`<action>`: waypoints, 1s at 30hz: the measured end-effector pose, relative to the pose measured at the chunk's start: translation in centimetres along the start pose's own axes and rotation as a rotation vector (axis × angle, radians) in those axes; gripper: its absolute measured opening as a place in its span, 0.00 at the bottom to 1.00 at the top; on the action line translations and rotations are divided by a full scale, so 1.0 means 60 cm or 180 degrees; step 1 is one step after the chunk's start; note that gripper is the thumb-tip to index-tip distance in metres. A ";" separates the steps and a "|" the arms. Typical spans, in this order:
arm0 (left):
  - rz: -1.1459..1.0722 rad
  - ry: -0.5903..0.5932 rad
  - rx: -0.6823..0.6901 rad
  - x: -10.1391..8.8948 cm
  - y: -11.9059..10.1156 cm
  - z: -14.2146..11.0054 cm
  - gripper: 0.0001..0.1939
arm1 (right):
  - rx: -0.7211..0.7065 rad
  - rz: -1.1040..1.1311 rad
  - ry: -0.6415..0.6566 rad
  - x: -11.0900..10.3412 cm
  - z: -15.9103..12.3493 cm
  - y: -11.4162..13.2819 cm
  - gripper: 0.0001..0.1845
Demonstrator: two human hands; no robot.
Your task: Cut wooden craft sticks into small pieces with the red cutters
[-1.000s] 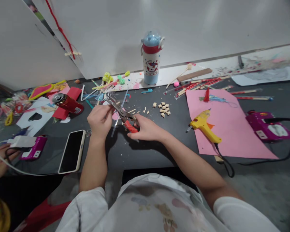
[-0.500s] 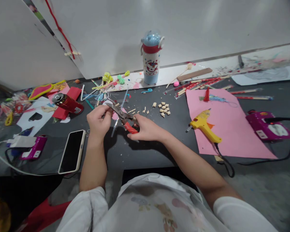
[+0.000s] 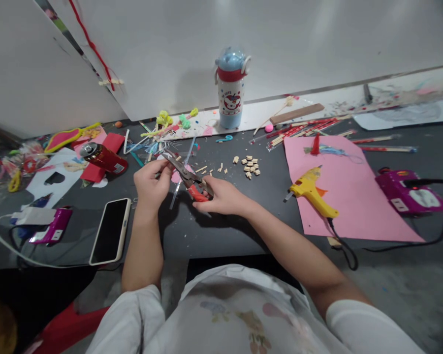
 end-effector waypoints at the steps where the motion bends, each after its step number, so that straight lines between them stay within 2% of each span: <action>1: 0.0048 0.0012 0.0015 0.001 -0.001 0.000 0.07 | -0.0001 -0.0021 0.0001 0.000 0.000 0.000 0.23; 8: 0.0574 0.0136 0.0430 0.007 -0.019 0.000 0.06 | 0.0186 0.0024 0.0010 0.002 0.003 -0.016 0.24; 12: 0.0501 0.0196 0.0631 0.007 -0.024 0.000 0.07 | 0.0198 0.0121 -0.0039 0.002 0.004 -0.018 0.26; 19: 0.0268 0.0306 0.0404 0.000 -0.021 0.003 0.08 | 0.0064 0.0050 -0.0069 0.002 0.000 -0.008 0.28; 26: 0.0073 0.0353 0.0383 -0.008 -0.031 0.008 0.09 | -0.0119 -0.0084 -0.0119 -0.001 -0.001 -0.003 0.29; 30: -0.0051 0.0444 0.0103 -0.007 -0.021 0.009 0.09 | -0.0152 -0.0112 -0.0088 0.000 -0.001 -0.003 0.29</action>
Point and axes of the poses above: each hand's wrist, its own z-axis towards the middle knuckle, its own x-axis out of the palm, y = z × x, the point moved 8 cm from there along z, towards the middle knuckle, and after that the axes turned 7 degrees about -y, right-handed, at the moved point
